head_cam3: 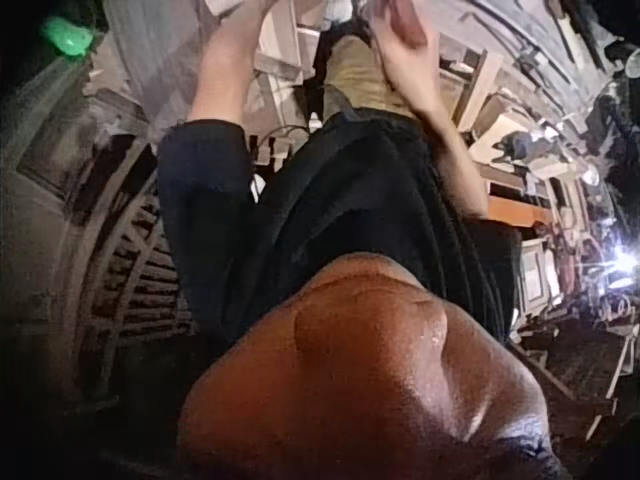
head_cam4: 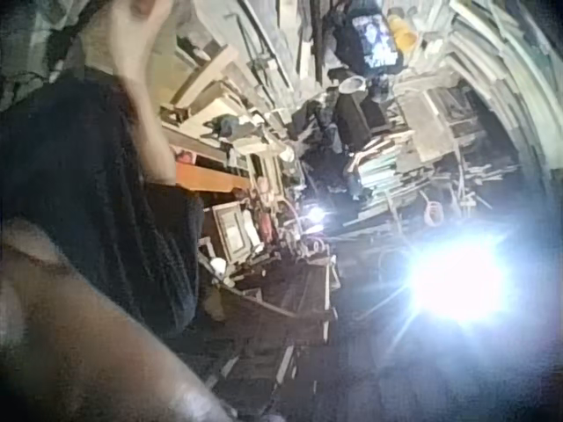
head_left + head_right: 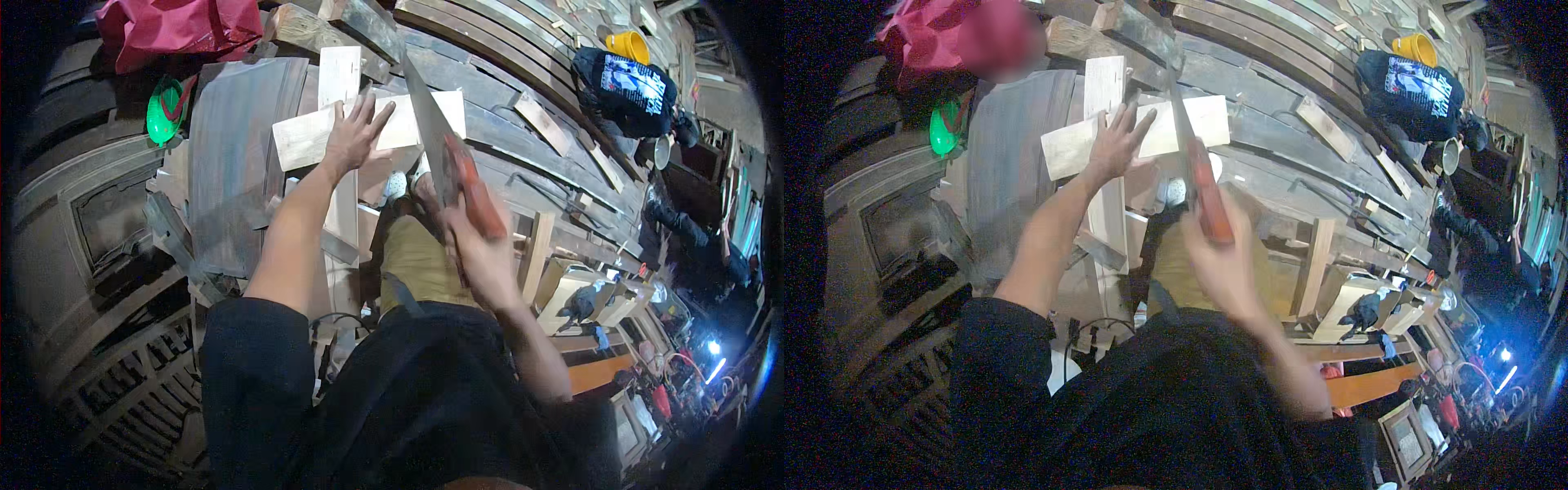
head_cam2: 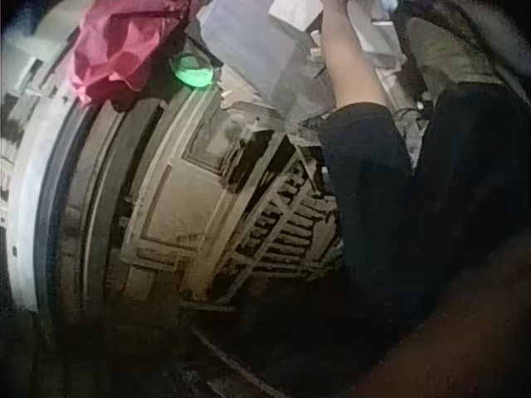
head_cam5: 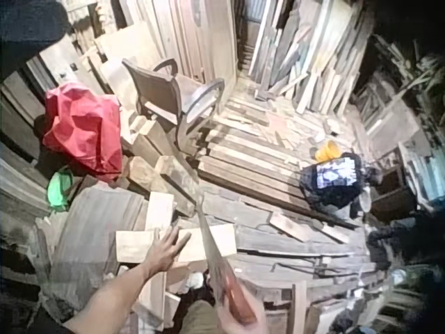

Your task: The person cuts wooden boards using a hand saw while holding the wood in place by hand.

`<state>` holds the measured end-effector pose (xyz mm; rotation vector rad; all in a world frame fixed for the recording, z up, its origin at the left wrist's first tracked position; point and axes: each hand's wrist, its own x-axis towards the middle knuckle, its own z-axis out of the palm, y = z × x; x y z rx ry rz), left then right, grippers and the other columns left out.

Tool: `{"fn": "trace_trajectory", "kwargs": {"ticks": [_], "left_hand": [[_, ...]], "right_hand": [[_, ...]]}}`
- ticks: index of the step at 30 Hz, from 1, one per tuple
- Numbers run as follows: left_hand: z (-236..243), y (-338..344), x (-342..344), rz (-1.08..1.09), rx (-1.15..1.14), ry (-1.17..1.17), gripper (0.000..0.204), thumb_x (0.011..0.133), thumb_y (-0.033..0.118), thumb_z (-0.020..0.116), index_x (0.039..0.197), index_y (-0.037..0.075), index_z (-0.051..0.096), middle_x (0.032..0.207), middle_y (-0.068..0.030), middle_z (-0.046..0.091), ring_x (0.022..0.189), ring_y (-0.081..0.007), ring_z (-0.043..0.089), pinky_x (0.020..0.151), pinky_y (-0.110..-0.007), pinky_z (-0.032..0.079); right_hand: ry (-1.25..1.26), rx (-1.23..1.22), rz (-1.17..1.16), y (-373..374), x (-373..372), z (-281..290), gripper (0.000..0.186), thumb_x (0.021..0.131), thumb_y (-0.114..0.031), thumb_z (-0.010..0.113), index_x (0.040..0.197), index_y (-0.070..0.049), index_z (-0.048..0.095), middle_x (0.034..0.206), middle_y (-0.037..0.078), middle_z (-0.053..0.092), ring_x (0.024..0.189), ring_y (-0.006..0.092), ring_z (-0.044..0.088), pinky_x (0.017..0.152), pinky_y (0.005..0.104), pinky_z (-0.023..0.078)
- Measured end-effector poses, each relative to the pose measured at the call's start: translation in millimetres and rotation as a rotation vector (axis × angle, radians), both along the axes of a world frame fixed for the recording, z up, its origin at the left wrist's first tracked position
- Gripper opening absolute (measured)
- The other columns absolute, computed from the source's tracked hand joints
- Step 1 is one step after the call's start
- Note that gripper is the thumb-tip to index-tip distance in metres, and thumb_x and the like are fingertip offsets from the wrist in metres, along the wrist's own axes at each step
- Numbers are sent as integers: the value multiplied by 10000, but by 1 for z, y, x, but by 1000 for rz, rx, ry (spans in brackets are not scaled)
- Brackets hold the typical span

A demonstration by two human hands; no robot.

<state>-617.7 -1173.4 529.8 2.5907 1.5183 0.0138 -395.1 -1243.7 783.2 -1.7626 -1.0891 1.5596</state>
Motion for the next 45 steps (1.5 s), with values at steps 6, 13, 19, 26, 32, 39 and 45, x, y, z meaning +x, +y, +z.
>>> {"fn": "trace_trajectory", "kwargs": {"ticks": [6,13,19,26,32,39,45], "left_hand": [[2,11,0,-48,82,-33,977,784,718,581,1570,245,243,1544,-229,311,1393,-375,342,1024,-688,292],[3,-1,2,6,19,-85,1036,721,722,641,1564,251,267,1571,-225,256,1393,-370,350,1032,-707,289],[5,10,22,119,86,29,999,749,695,629,1550,195,305,1519,-212,327,1376,-367,362,1018,-716,285],[6,-2,4,34,27,-64,1049,719,669,694,1570,247,249,1490,-216,373,1372,-381,365,1064,-703,238],[22,11,15,-418,-13,61,1096,682,711,688,1574,268,230,1483,-196,404,1389,-353,371,1114,-656,207],[13,0,20,-59,-23,39,994,765,714,621,1568,255,257,1507,-244,356,1379,-392,367,1083,-690,226],[10,-29,2,166,17,-87,900,809,628,630,1546,212,326,1503,-260,349,1359,-447,363,1049,-703,250]], "right_hand": [[-77,180,-7,63,-34,-70,287,874,-95,571,1138,18,591,746,6,572,669,123,520,635,319,459],[217,66,-160,-22,2,-2,379,885,-5,534,1259,49,551,1087,118,635,1010,164,592,903,331,468],[127,71,-51,65,-22,-12,299,854,-178,600,999,82,575,797,176,636,765,233,610,718,368,485],[162,27,-103,-37,57,24,174,899,-59,636,1062,-14,596,759,-19,548,608,74,517,523,237,395],[262,-107,-381,-104,66,37,175,867,-7,662,1010,-61,578,748,-27,501,591,39,473,487,207,363],[-58,329,2,-57,27,-6,225,892,-98,673,1083,-26,579,817,17,543,691,90,521,601,249,437],[52,296,-36,-48,15,14,262,876,-81,686,1109,-7,593,861,19,561,736,94,538,612,241,455]]}}
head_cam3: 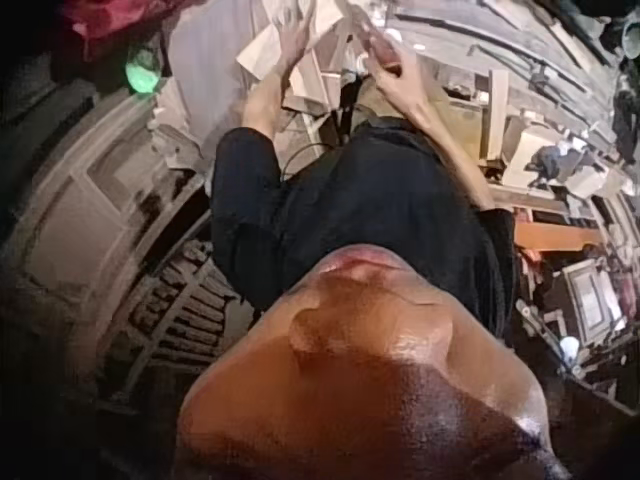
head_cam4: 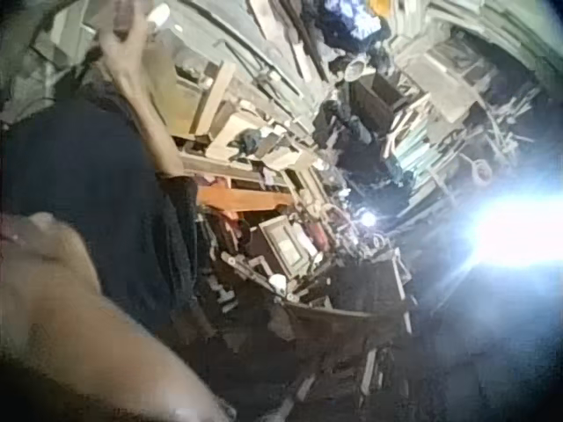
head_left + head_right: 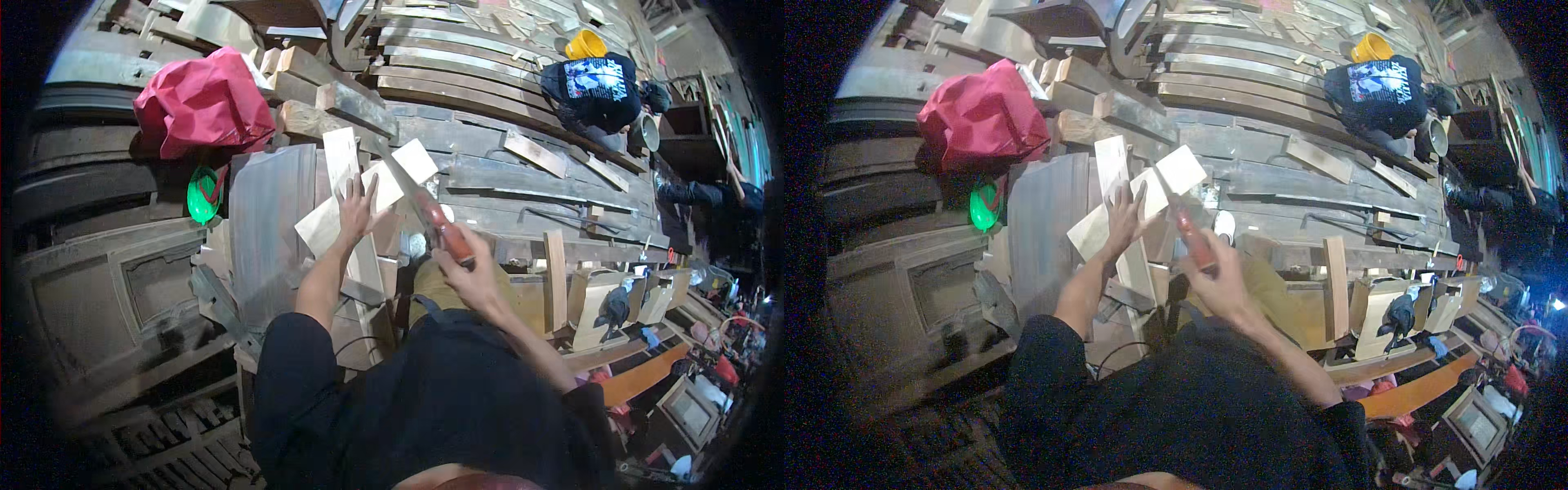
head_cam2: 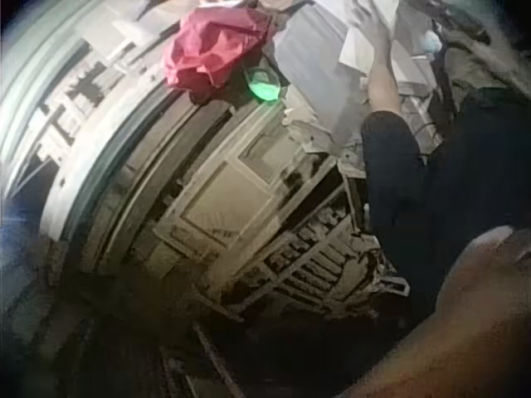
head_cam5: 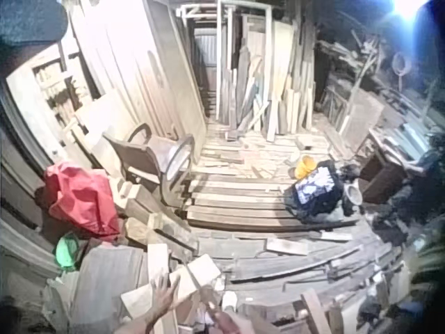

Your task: The person cuts wooden boards using a hand saw while holding the wood in place by hand.

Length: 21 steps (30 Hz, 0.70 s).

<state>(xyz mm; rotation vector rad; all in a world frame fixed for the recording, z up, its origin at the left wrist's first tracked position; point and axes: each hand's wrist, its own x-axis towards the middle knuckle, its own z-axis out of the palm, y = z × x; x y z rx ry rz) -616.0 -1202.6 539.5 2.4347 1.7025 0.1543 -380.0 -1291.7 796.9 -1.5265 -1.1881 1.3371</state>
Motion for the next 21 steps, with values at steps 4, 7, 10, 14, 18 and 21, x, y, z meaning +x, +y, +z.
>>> {"fn": "trace_trajectory", "kwargs": {"ticks": [4,7,10,14,18,21], "left_hand": [[2,-28,-23,44,-53,-41,920,787,549,700,1546,188,326,1518,-273,310,1394,-444,312,1060,-699,238],[12,-42,-29,68,-79,-69,940,770,490,742,1547,172,320,1556,-276,244,1446,-444,231,1098,-704,181],[20,-45,-20,116,-141,-34,905,801,466,725,1546,153,319,1600,-270,161,1485,-445,136,1134,-699,99],[20,-60,-10,231,-122,-183,819,843,427,695,1529,136,355,1603,-267,158,1499,-421,107,1146,-685,79],[33,-91,7,428,-222,-623,680,846,327,718,1415,25,501,1393,-291,488,1311,-437,441,1126,-483,323],[44,-123,10,310,-319,-711,722,814,348,751,1410,23,506,1372,-300,504,1302,-439,452,1102,-453,363]], "right_hand": [[44,-151,-107,-4,19,5,506,904,-242,713,1320,-10,543,1029,105,646,791,176,654,596,240,513],[163,-231,-165,-12,40,40,388,896,-175,718,1231,-22,598,906,7,586,754,87,573,590,235,471],[124,-83,-295,-18,55,48,325,903,-129,695,1208,-55,609,854,-28,563,718,57,532,548,213,428],[301,-109,-406,-33,78,30,312,917,-83,659,1215,-44,579,704,-52,489,549,25,435,449,189,339],[216,-182,-621,-57,93,-5,143,912,-15,618,1041,-46,565,632,-45,410,458,41,373,401,217,315],[204,-246,-681,-89,116,-40,288,933,-67,624,1216,-36,583,665,-25,498,451,47,405,386,221,312]]}}
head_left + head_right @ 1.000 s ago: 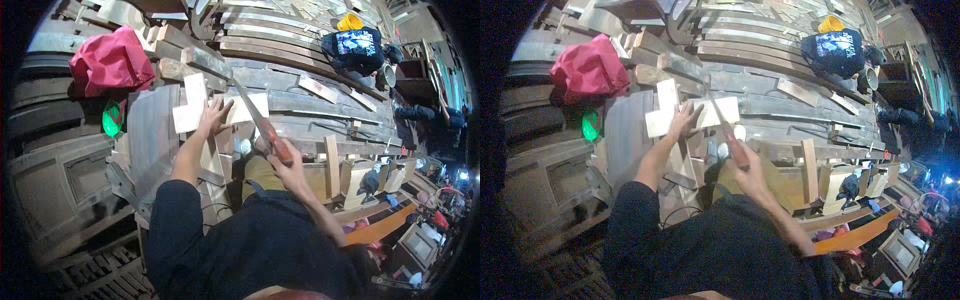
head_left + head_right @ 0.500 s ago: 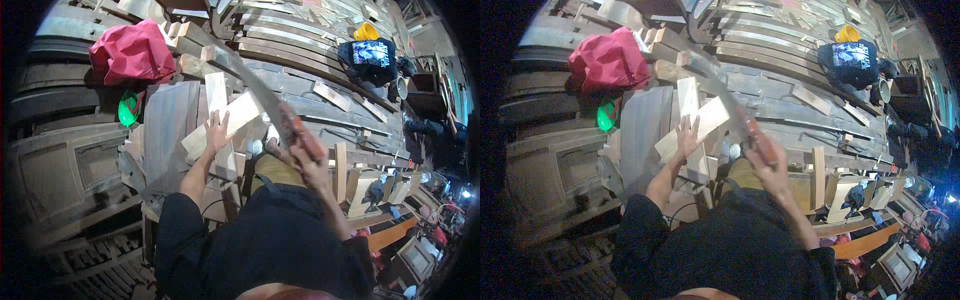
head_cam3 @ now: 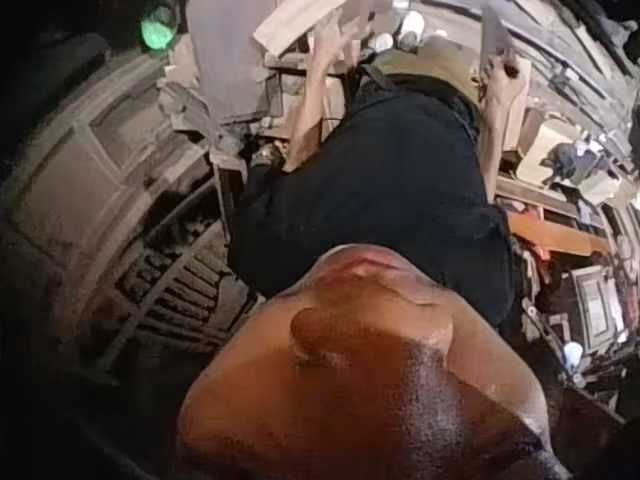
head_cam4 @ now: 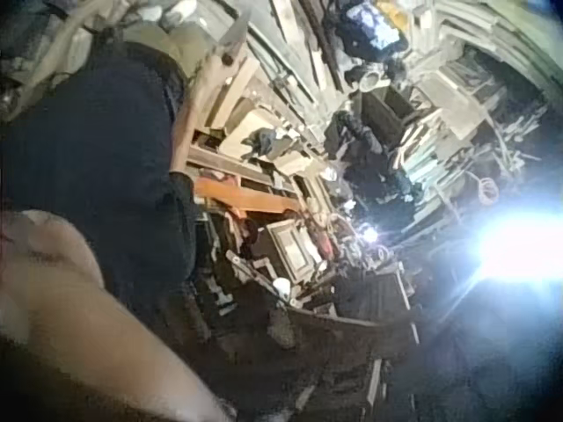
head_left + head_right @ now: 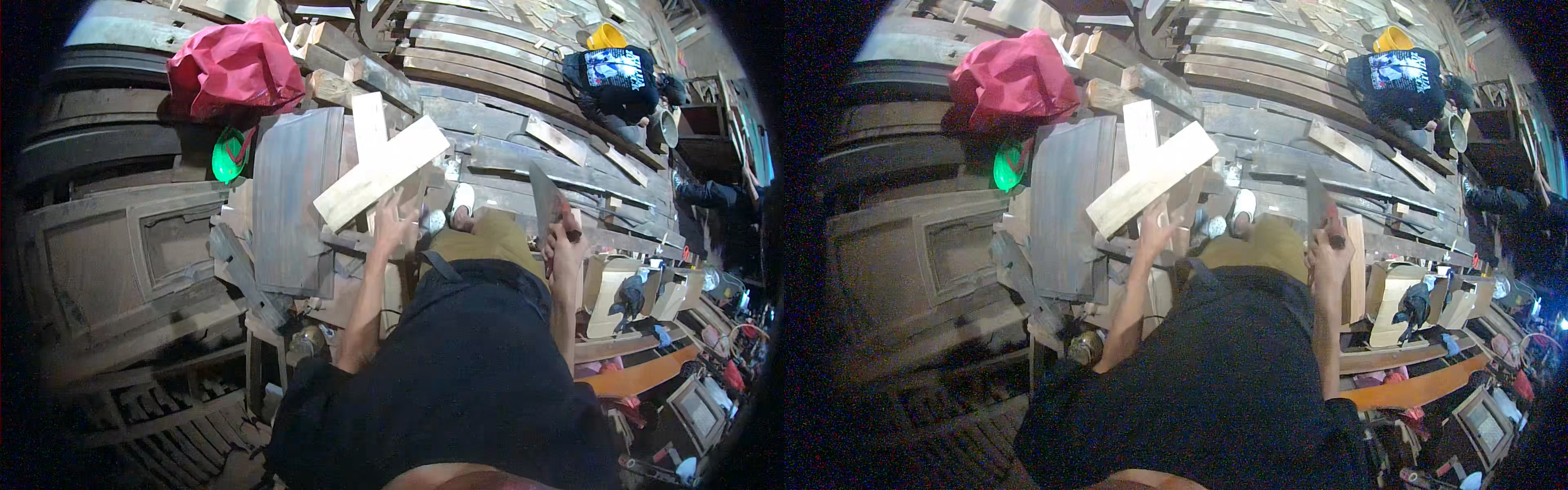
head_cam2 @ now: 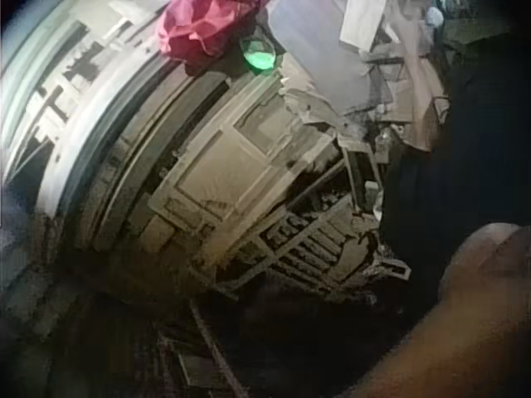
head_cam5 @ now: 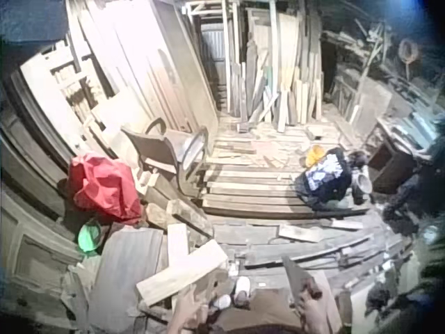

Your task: The person cuts wooden boards using a hand saw while holding the wood in place by hand.

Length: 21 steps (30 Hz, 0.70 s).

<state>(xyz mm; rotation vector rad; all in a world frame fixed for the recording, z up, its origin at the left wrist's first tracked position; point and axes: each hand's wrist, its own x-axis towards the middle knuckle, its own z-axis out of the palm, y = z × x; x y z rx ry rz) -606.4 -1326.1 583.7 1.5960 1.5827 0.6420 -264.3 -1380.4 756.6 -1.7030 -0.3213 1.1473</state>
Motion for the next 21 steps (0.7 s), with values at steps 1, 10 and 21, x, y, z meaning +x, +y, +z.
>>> {"fn": "trace_trajectory", "kwargs": {"ticks": [1,10,21], "left_hand": [[8,-10,-1,-46,-69,-106,813,752,405,799,1406,20,509,1372,-304,503,1291,-441,463,1105,-462,359],[37,-47,-34,-374,-339,220,1155,559,561,880,1473,26,419,1407,-313,487,1325,-450,455,1110,-478,375],[41,-40,-30,5,-175,-9,754,889,415,697,1451,-12,428,1359,-267,557,1161,-304,588,1022,-378,444]], "right_hand": [[-79,18,-2,-8,4,-11,263,938,-58,602,1200,-36,587,652,-17,499,445,55,424,384,220,317],[-27,70,-102,4,-5,7,73,963,-80,585,1034,-64,583,661,-32,453,455,55,387,396,217,322],[233,2,126,49,-1,-5,373,927,-77,598,1297,-126,598,608,-58,376,456,67,360,422,230,330]]}}
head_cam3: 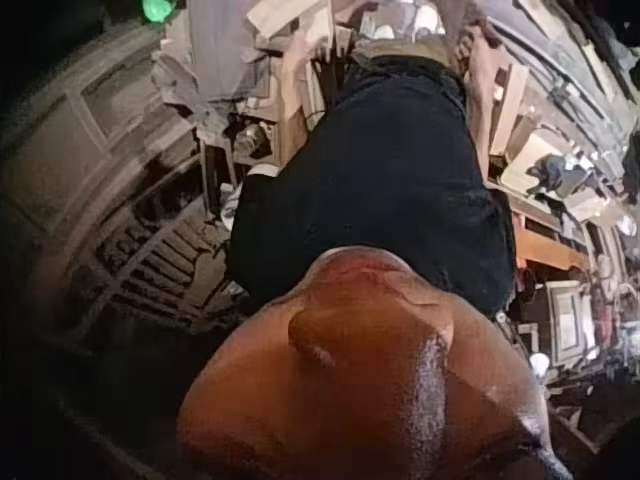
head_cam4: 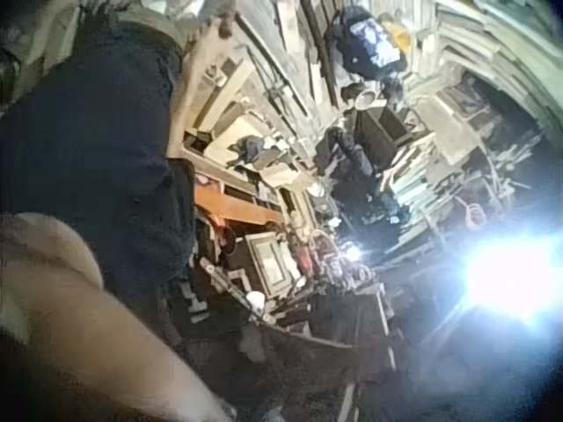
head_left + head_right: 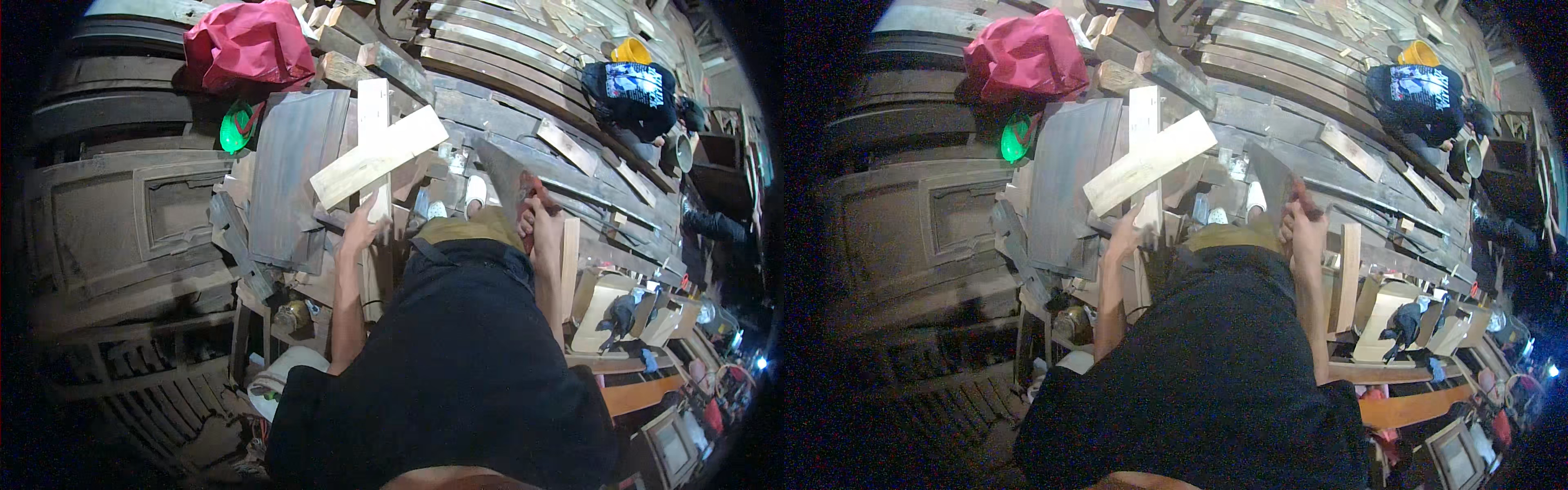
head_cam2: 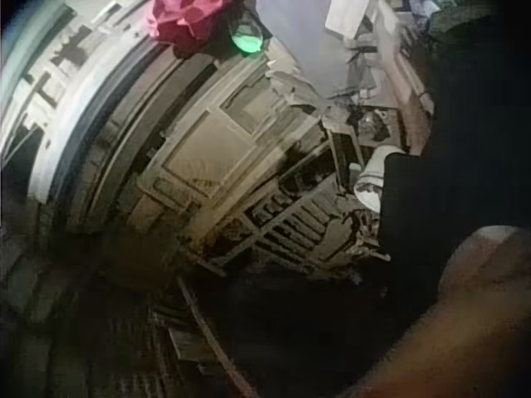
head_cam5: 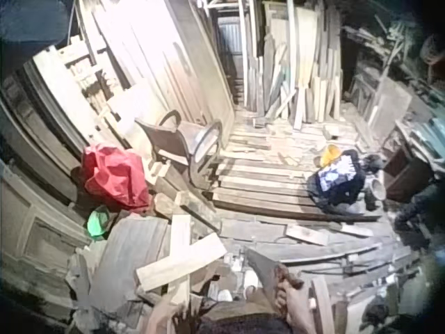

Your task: The person cuts wooden boards using a hand saw while holding the wood in place by hand.

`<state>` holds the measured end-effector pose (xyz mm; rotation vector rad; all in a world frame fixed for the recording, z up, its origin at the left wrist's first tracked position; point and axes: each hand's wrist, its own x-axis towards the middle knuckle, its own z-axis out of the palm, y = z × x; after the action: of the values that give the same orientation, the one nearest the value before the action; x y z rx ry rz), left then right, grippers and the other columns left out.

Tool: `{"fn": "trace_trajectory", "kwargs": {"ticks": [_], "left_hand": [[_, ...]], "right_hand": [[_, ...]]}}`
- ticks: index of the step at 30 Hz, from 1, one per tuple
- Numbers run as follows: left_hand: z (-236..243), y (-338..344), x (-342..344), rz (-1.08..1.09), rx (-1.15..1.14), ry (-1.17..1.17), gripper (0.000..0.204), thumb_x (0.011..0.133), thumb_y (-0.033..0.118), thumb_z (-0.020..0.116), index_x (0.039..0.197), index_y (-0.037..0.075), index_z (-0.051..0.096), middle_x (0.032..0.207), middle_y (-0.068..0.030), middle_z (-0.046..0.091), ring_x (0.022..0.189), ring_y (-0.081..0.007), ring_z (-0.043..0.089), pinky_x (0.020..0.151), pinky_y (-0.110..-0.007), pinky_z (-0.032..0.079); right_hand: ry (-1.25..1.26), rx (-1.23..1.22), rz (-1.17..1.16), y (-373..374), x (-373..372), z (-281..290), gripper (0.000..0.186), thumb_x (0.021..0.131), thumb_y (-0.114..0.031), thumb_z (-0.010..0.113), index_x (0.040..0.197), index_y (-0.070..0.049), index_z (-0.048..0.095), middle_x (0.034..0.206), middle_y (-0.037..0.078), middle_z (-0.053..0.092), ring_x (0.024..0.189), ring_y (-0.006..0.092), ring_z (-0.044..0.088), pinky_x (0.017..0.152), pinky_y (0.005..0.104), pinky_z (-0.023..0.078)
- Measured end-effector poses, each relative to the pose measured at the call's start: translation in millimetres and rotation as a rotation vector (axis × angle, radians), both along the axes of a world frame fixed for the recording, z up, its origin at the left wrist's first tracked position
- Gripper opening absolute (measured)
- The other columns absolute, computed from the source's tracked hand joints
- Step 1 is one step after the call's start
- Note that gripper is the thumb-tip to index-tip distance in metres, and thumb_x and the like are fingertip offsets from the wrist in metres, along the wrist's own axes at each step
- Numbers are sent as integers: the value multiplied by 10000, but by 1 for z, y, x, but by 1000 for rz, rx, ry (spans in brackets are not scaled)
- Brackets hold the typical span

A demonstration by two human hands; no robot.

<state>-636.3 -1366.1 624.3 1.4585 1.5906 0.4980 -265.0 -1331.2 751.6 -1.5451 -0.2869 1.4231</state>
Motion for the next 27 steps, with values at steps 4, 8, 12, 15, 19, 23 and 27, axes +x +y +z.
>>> {"fn": "trace_trajectory", "kwargs": {"ticks": [4,8,12,15,19,23,27], "left_hand": [[3,6,36,155,-78,-43,544,1036,374,438,1420,-9,474,1358,-267,556,1229,-353,558,1049,-387,405],[-6,21,65,170,5,5,496,1020,325,463,1398,7,511,1263,-239,622,1168,-371,582,1017,-389,416],[-30,33,82,274,110,323,625,895,312,665,1416,13,493,1333,-276,541,1258,-414,498,1070,-459,381],[-31,46,88,320,107,455,808,810,303,752,1480,26,396,1464,-317,375,1335,-475,384,1108,-523,334],[-50,72,73,260,75,598,988,746,329,807,1518,13,278,1538,-302,241,1429,-475,219,1172,-564,195],[-72,84,52,103,96,652,1064,726,355,823,1506,-59,231,1559,-323,152,1479,-481,83,1197,-584,100],[-63,105,43,-8,93,714,1064,718,343,829,1514,-34,232,1549,-336,163,1465,-520,76,1188,-613,77]], "right_hand": [[26,-84,34,14,12,3,282,943,-58,583,1224,-56,602,587,-76,405,450,36,374,410,216,293],[-37,-155,142,26,48,-15,409,966,-72,551,1369,-143,564,621,-51,385,468,60,358,433,228,339],[-123,-150,276,41,78,-17,418,964,-87,570,1381,-92,546,614,-51,393,466,58,366,421,219,330],[-284,-114,311,45,100,-26,399,945,-81,604,1341,-57,560,598,-57,399,455,53,367,406,211,311],[-329,-43,226,49,133,-58,300,938,-85,630,1234,-48,597,577,-61,406,425,47,350,384,215,283],[-213,-118,80,51,108,-17,448,950,-87,618,1392,-97,546,571,-64,363,427,47,327,392,225,286],[-253,-209,-113,29,82,-16,317,952,-87,617,1268,-76,610,562,-59,349,419,56,316,393,228,296]]}}
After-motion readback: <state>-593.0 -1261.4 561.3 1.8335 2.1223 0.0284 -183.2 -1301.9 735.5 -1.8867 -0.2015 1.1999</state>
